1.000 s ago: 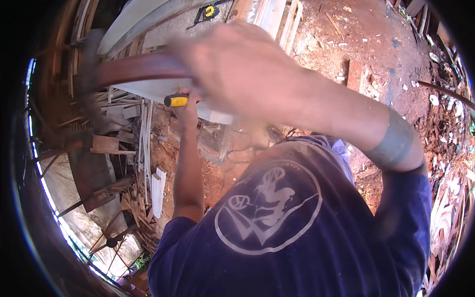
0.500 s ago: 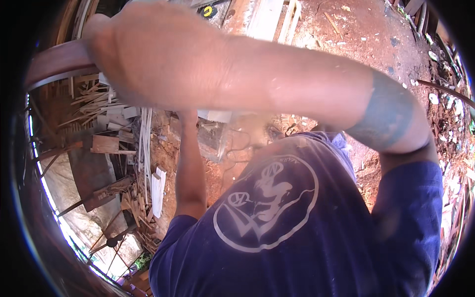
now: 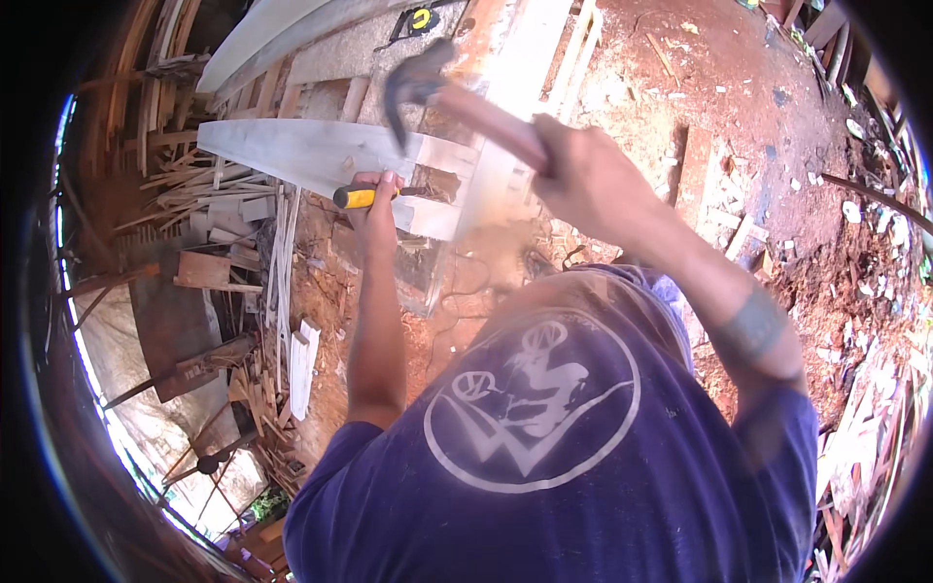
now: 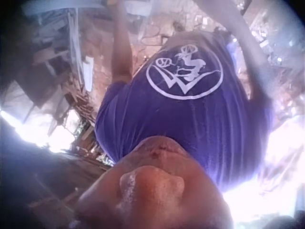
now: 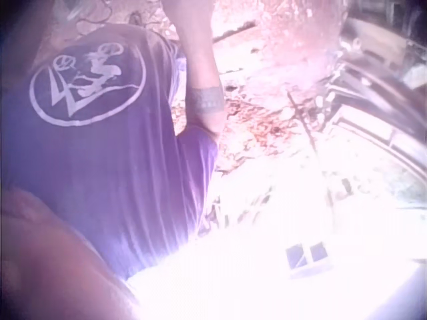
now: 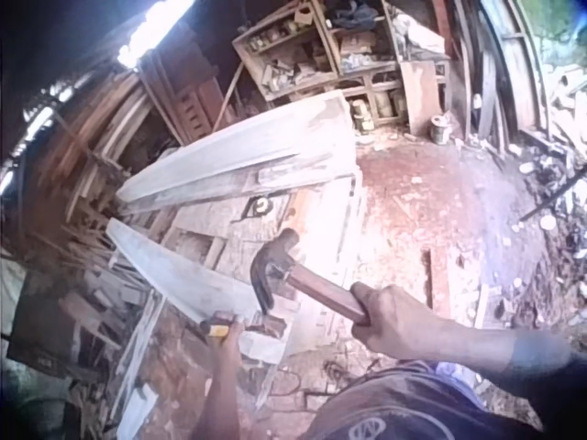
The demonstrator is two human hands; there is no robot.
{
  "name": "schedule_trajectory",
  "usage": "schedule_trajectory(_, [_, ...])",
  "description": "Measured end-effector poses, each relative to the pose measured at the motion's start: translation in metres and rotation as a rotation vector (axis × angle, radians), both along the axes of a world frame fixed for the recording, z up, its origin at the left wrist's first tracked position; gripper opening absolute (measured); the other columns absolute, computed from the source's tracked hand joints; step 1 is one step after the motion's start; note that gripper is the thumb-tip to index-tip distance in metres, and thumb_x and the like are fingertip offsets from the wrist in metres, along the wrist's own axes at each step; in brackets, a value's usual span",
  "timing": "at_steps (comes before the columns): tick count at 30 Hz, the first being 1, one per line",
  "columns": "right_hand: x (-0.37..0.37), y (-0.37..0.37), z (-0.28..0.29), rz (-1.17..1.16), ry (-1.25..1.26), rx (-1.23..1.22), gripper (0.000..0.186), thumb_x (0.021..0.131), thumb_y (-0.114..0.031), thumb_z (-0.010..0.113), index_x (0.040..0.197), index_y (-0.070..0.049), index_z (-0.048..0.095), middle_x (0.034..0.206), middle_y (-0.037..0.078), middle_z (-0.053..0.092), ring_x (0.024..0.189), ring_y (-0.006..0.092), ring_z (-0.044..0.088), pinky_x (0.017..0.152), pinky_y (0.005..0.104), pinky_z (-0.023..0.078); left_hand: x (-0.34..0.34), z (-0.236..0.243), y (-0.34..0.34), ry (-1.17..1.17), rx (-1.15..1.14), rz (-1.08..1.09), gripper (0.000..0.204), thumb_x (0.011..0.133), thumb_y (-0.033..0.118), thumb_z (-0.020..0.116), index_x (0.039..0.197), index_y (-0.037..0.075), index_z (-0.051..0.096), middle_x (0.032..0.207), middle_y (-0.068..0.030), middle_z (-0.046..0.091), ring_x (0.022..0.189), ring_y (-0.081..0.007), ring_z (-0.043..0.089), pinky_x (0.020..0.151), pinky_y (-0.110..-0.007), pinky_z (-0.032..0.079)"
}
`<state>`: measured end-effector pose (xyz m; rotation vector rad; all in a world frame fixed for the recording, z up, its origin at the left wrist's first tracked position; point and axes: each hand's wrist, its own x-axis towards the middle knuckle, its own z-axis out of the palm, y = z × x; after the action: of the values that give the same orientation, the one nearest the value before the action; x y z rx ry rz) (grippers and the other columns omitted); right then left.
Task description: The person uses a chisel and hammer to remove wood from a joint, then uses a square and a pen to mark lines on a curved wooden board, and measures the width with a tape measure.
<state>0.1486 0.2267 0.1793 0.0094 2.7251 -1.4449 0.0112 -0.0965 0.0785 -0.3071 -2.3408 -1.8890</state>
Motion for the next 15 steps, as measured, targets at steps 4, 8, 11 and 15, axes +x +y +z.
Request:
schedule_trajectory(4, [0.016, 0.019, -0.010, -0.142, -0.098, -0.041, 0.017, 0.085, 0.001, 0.058, 0.102, 0.006, 0.059, 0.072, 0.023, 0.067, 0.061, 0.0326, 0.068, 0.063, 0.0437, 0.059, -0.045, 0.005, 0.021, -0.091, -0.081, -0.090, 0.022, 0.093, 0.014, 0.073, 0.081, 0.003, 0.059, 0.063, -0.0001, 0.057, 0.059, -0.0115, 0.056, 0.059, -0.030, 0.047])
schedule_trajectory(8, [0.016, 0.019, 0.009, -0.204, -0.042, -0.046, 0.015, 0.086, -0.003, 0.059, 0.097, 0.006, 0.056, 0.071, 0.025, 0.064, 0.067, 0.0368, 0.068, 0.065, 0.0463, 0.052, -0.063, 0.011, 0.041, -0.160, -0.334, -0.098, 0.028, 0.092, 0.017, 0.075, 0.074, 0.005, 0.056, 0.058, 0.0019, 0.055, 0.055, -0.0098, 0.053, 0.054, -0.030, 0.045])
schedule_trajectory(11, [0.020, 0.020, 0.012, -0.239, -0.054, -0.043, 0.014, 0.085, -0.004, 0.060, 0.095, 0.005, 0.056, 0.071, 0.026, 0.063, 0.069, 0.0397, 0.068, 0.066, 0.0468, 0.051, -0.048, 0.009, 0.031, -0.096, -0.233, -0.062, 0.028, 0.093, 0.012, 0.071, 0.075, 0.006, 0.051, 0.061, -0.0003, 0.055, 0.054, -0.0105, 0.052, 0.052, -0.029, 0.044])
schedule_trajectory(15, [0.022, 0.016, 0.000, -0.234, -0.082, -0.054, 0.014, 0.085, -0.004, 0.060, 0.095, 0.004, 0.056, 0.072, 0.027, 0.063, 0.071, 0.0414, 0.067, 0.067, 0.0473, 0.050, -0.011, 0.019, 0.009, 0.049, 0.077, 0.032, 0.023, 0.096, 0.005, 0.065, 0.080, 0.005, 0.048, 0.065, -0.0039, 0.056, 0.058, -0.0126, 0.052, 0.058, -0.029, 0.045])
